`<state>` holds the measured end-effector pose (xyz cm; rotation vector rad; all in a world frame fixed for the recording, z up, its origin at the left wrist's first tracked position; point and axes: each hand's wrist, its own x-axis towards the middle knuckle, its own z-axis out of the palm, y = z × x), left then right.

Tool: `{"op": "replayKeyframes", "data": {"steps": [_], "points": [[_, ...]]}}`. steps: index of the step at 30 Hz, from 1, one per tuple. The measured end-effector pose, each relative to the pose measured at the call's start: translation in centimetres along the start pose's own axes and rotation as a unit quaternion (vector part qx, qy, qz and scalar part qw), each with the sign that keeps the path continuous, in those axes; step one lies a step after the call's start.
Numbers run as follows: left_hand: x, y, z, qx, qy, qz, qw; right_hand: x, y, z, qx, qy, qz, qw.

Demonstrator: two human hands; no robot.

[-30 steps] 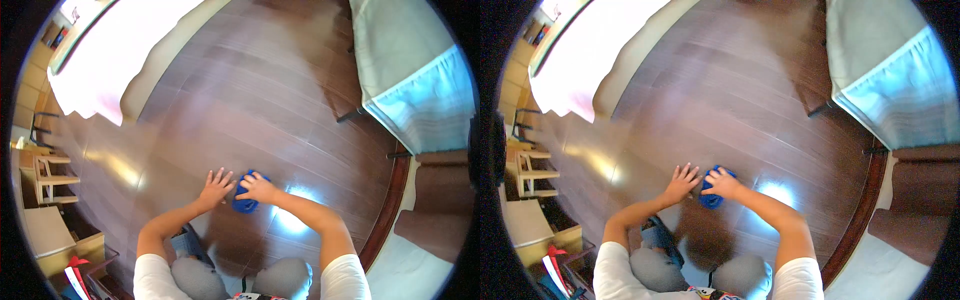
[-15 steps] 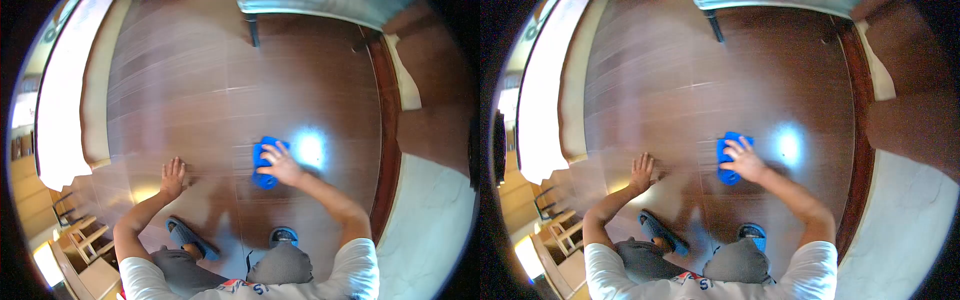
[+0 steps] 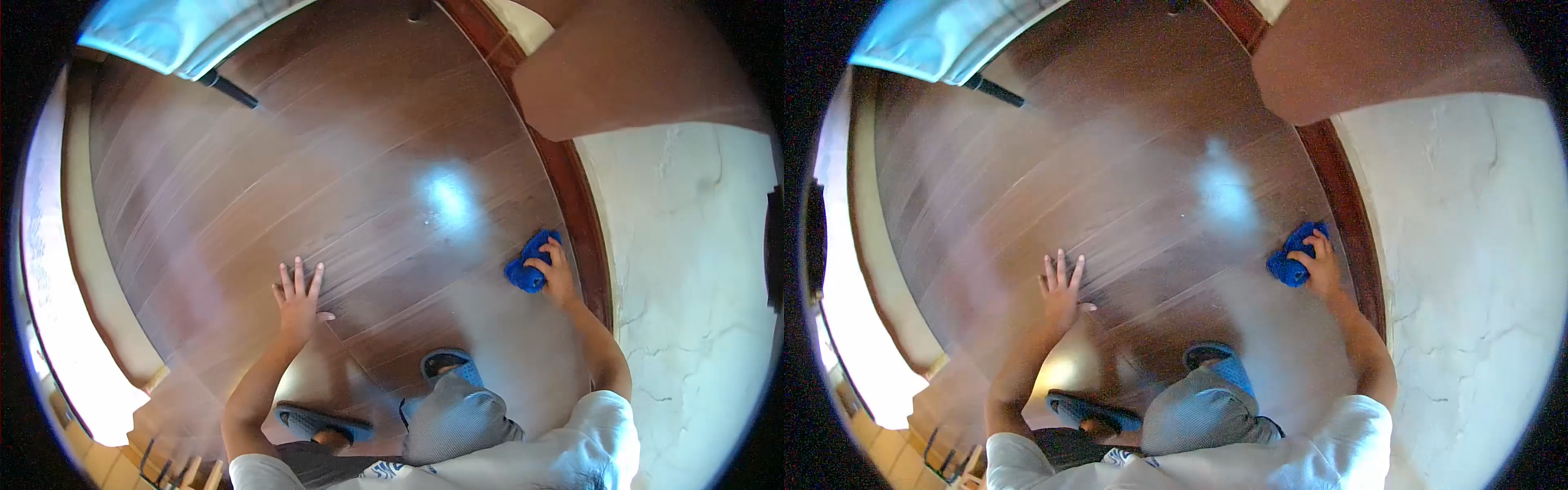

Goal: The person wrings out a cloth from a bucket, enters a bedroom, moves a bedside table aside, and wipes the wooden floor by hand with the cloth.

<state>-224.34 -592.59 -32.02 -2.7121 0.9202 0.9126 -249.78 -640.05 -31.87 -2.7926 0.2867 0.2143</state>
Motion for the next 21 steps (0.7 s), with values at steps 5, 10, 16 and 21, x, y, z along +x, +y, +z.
{"op": "replayKeyframes", "data": {"steps": [5,10,16,21], "points": [[0.6,0.1,1.2,0.022,0.014,-0.006,1.0,1.4,-1.4,-2.4,0.043,0.039,0.04,0.998],[0.4,0.7,0.7,0.039,0.017,-0.004,0.999,14.2,-1.6,-4.3,-0.045,0.141,-0.079,0.986],[0.3,0.6,1.3,0.048,0.045,0.004,0.998,25.1,1.5,-2.5,-0.088,0.08,-0.04,0.992],[0.4,0.4,1.4,0.048,0.043,0.0,0.998,18.5,3.0,-0.8,-0.086,0.105,-0.052,0.989]]}}
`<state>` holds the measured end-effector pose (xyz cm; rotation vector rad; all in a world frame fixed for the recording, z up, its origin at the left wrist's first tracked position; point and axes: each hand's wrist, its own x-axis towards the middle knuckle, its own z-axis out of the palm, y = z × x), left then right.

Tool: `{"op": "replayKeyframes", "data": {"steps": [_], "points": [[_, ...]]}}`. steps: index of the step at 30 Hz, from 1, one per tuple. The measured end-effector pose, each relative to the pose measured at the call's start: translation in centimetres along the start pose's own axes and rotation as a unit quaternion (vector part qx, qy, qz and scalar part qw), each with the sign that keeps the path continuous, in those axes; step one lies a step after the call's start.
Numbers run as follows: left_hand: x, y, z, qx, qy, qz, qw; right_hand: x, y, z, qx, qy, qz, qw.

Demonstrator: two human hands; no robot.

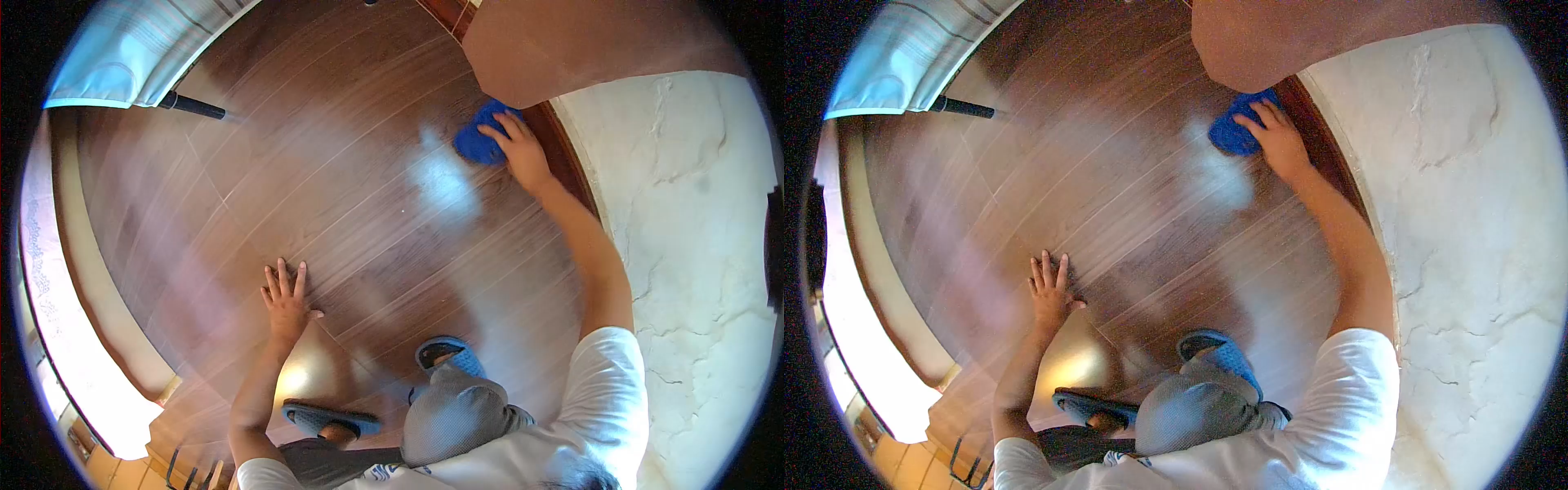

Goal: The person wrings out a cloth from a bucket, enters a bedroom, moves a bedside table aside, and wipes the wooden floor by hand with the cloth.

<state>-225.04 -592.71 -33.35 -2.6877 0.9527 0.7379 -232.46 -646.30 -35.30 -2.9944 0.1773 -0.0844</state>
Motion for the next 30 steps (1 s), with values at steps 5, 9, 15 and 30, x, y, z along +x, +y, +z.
{"op": "replayKeyframes", "data": {"steps": [5,9,15,30], "points": [[0.2,0.2,-0.2,-0.001,-0.008,-0.007,1.0,-13.5,-1.8,-1.6,0.009,-0.045,0.119,0.992],[0.4,0.5,-0.1,0.012,-0.026,-0.014,0.999,-24.2,-2.2,-2.9,0.0,-0.106,0.182,0.978],[-0.4,0.2,0.0,0.003,-0.032,0.001,0.999,-33.3,-1.4,-3.2,0.012,-0.116,0.209,0.971],[0.7,0.2,0.6,0.1,-0.07,0.014,0.992,-49.7,-4.9,-3.2,-0.012,-0.093,0.524,0.846]]}}
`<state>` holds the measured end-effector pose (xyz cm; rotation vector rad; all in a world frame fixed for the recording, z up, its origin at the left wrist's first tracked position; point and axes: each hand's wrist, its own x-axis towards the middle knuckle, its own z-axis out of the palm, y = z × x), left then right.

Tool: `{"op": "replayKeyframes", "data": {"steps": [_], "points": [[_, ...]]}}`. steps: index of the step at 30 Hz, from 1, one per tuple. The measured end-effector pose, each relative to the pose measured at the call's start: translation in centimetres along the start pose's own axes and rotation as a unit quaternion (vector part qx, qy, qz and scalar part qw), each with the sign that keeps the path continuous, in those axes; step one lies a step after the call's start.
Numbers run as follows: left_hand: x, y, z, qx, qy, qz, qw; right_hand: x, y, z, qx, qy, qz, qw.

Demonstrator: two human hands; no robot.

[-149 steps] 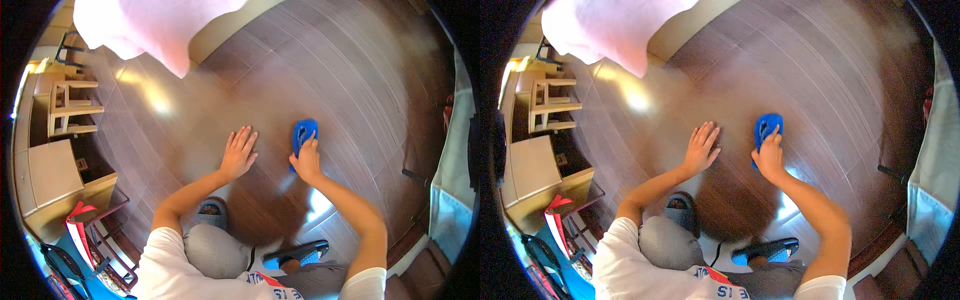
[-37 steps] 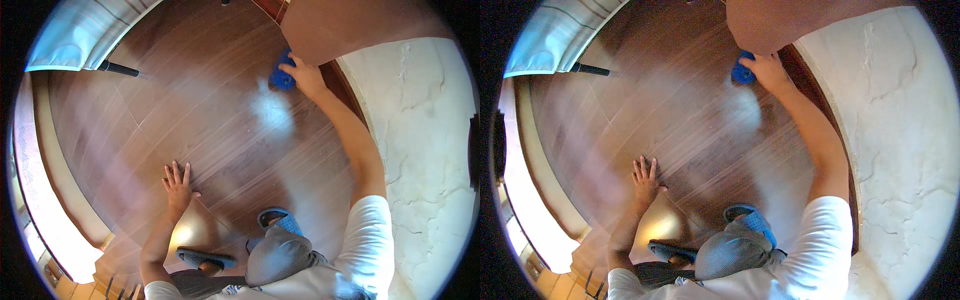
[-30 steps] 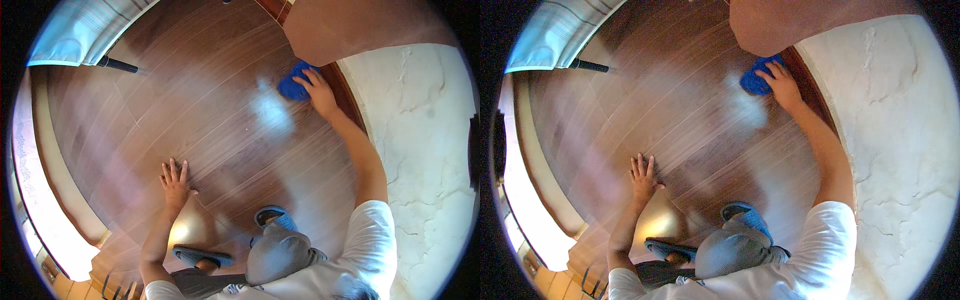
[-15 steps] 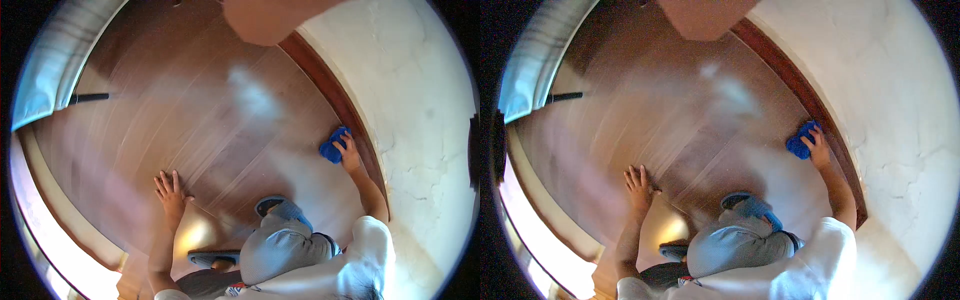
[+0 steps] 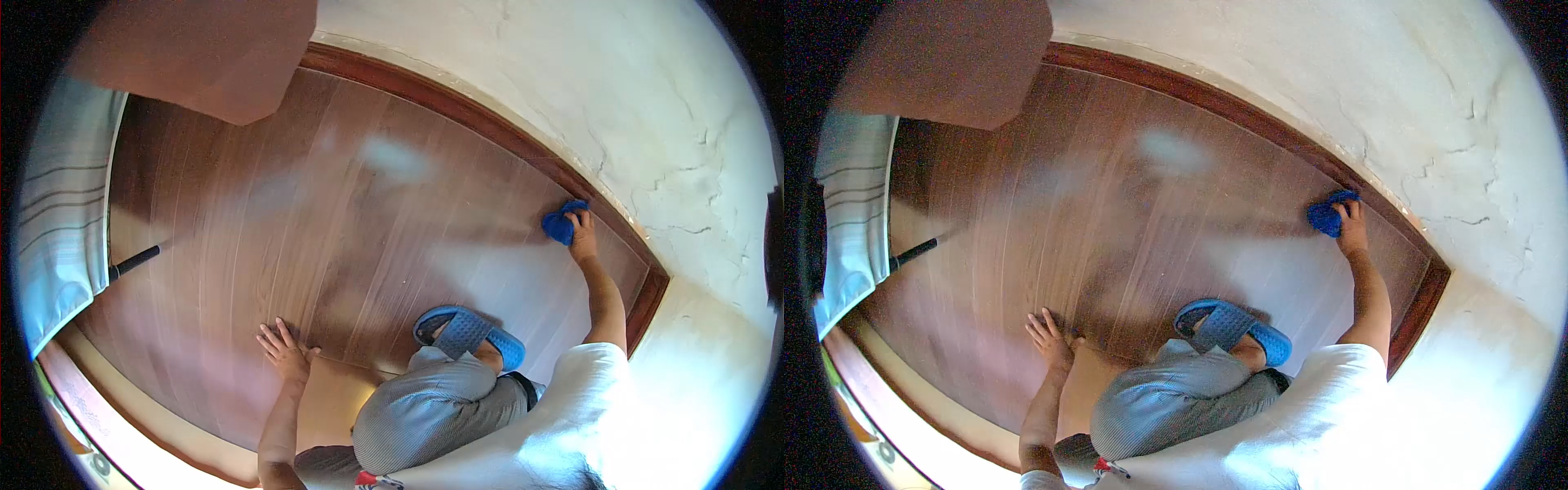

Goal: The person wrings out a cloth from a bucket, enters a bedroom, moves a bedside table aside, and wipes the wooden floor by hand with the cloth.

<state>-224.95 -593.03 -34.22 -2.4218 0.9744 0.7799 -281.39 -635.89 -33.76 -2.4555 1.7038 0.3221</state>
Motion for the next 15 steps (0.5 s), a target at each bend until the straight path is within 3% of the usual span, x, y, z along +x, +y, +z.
{"op": "replayKeyframes", "data": {"steps": [8,13,15], "points": [[-0.6,0.3,-0.6,0.001,-0.01,0.016,1.0,-4.4,-2.1,1.7,0.054,-0.002,0.297,0.953],[-0.5,0.2,-0.2,-0.008,-0.006,0.011,1.0,-4.1,-9.0,3.2,0.18,-0.06,0.36,0.913],[-0.5,0.1,-0.1,-0.015,-0.01,0.007,1.0,-3.4,-15.4,1.6,0.254,-0.072,0.296,0.918]]}}
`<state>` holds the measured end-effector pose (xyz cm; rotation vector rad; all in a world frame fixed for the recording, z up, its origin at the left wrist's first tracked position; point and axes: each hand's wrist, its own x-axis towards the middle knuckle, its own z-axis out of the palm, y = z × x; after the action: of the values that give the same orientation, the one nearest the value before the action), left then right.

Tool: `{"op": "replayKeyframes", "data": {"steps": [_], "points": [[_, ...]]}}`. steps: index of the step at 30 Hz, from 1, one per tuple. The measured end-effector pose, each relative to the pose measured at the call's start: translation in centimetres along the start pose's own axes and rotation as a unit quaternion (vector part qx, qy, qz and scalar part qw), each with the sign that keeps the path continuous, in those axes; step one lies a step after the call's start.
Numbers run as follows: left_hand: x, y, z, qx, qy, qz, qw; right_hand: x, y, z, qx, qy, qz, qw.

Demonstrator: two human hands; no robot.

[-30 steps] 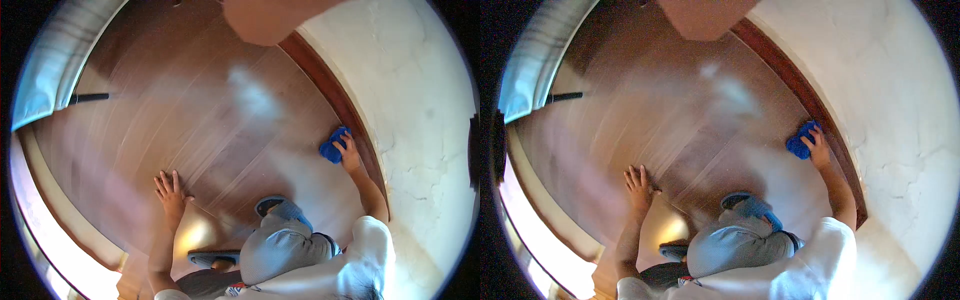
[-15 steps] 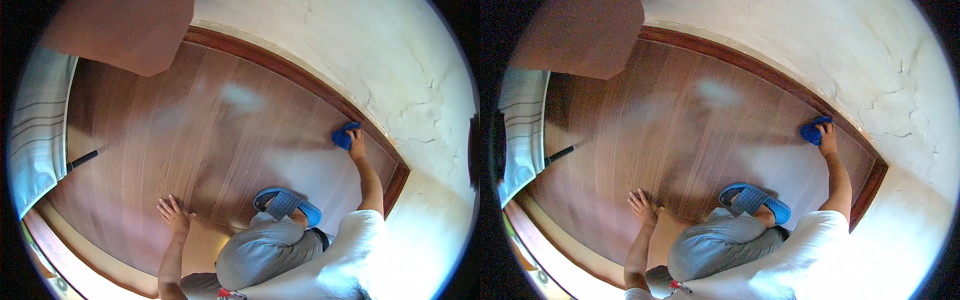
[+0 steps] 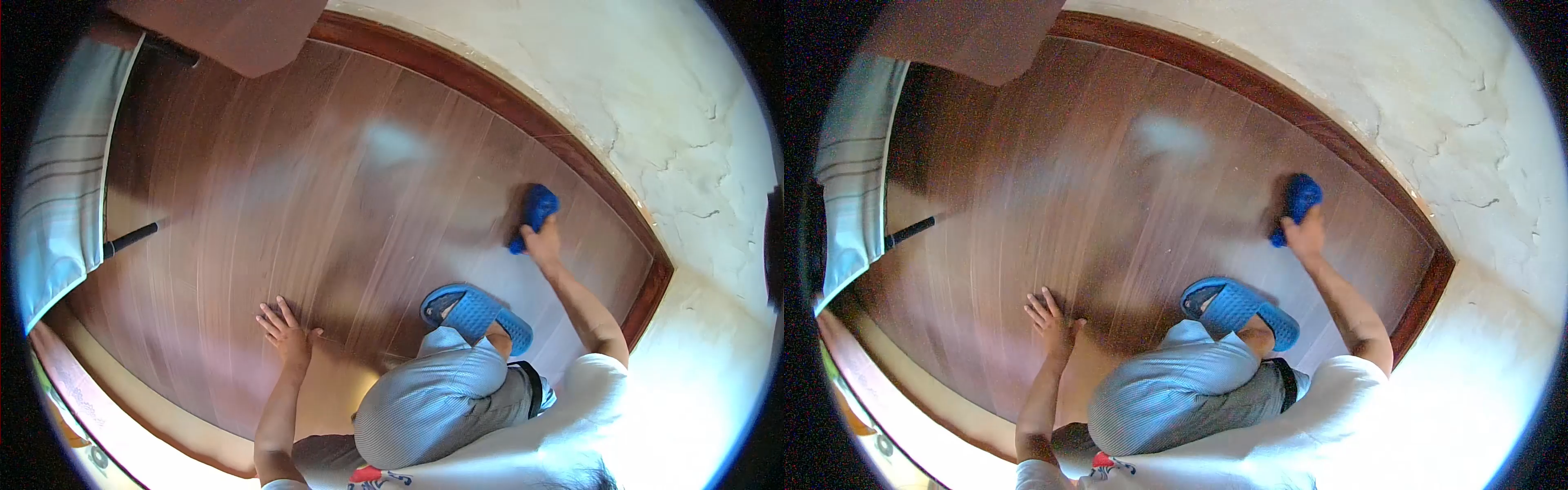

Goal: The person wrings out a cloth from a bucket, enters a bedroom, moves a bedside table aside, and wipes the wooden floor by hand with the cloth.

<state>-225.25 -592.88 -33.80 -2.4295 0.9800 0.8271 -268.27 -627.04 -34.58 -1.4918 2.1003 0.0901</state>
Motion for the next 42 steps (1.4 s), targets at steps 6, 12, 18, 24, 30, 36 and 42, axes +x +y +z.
{"op": "replayKeyframes", "data": {"steps": [6,12,18,24,30,36,42], "points": [[0.3,0.3,-0.3,0.035,-0.033,-0.025,0.999,-2.6,-15.6,4.9,-0.097,-0.075,-0.212,0.97],[0.3,-0.1,0.2,0.028,-0.008,-0.014,0.999,-5.0,-20.3,5.4,-0.283,-0.163,-0.573,0.752],[0.1,0.0,-0.1,0.032,-0.007,-0.002,0.999,-3.3,-11.2,1.6,-0.317,-0.109,-0.688,0.643],[0.2,0.0,0.0,0.028,-0.013,0.003,1.0,-4.9,-1.2,-0.6,-0.335,-0.064,-0.514,0.787],[0.4,0.0,-0.1,0.006,-0.017,-0.004,1.0,-9.4,-2.0,2.9,-0.239,-0.077,-0.192,0.949],[0.6,0.0,0.5,-0.008,-0.01,-0.012,1.0,-12.0,-11.7,9.0,-0.097,-0.127,-0.238,0.958],[0.8,-0.1,0.1,-0.013,-0.03,-0.02,0.999,-16.6,-22.5,14.5,-0.13,-0.26,-0.432,0.854]]}}
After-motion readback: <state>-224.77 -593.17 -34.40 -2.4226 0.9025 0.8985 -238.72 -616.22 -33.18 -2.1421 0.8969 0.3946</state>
